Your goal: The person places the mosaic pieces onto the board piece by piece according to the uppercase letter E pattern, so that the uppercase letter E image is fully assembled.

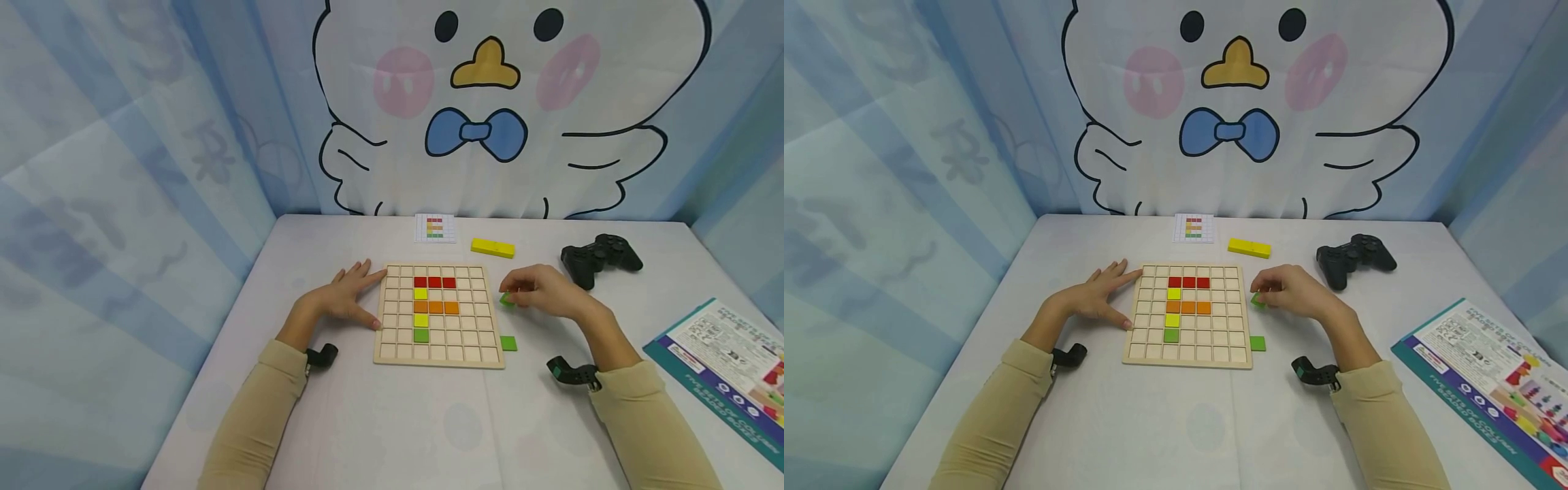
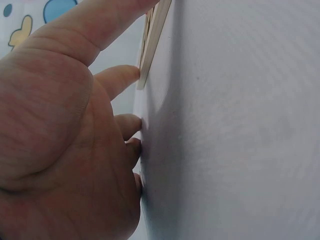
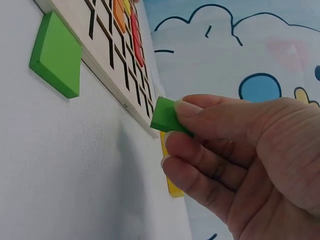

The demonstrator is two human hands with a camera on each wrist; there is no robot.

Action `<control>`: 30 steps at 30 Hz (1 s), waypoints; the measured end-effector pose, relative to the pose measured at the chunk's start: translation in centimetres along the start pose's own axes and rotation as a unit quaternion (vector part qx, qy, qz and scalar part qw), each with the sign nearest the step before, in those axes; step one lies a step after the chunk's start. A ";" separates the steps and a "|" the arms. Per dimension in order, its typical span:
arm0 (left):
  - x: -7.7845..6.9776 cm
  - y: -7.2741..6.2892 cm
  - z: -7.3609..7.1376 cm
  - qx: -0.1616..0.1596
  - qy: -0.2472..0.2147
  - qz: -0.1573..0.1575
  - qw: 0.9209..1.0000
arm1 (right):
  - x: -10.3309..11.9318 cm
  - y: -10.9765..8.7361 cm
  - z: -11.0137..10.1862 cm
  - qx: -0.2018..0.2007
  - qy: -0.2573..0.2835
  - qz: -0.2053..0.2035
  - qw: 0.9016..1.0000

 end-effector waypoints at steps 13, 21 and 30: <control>-0.1 0.1 -0.1 0.000 -0.004 -0.001 1.000 | 2.0 0.6 1.1 -0.044 0.054 -0.039 0.997; -0.2 0.0 -0.1 0.003 -0.003 0.002 1.000 | 3.5 1.1 2.4 -0.056 0.058 -0.050 0.995; -0.2 0.0 -0.1 0.004 -0.011 0.001 1.000 | 6.3 1.2 3.7 -0.067 0.017 -0.105 0.992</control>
Point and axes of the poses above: each hand's wrist, its own y-axis towards the middle knuckle, its own z-axis out of the palm, x = y × z, the point moved 7 cm from there along y, towards the middle knuckle, and after that the axes turned 3 degrees about -x, right-handed, at the moved point
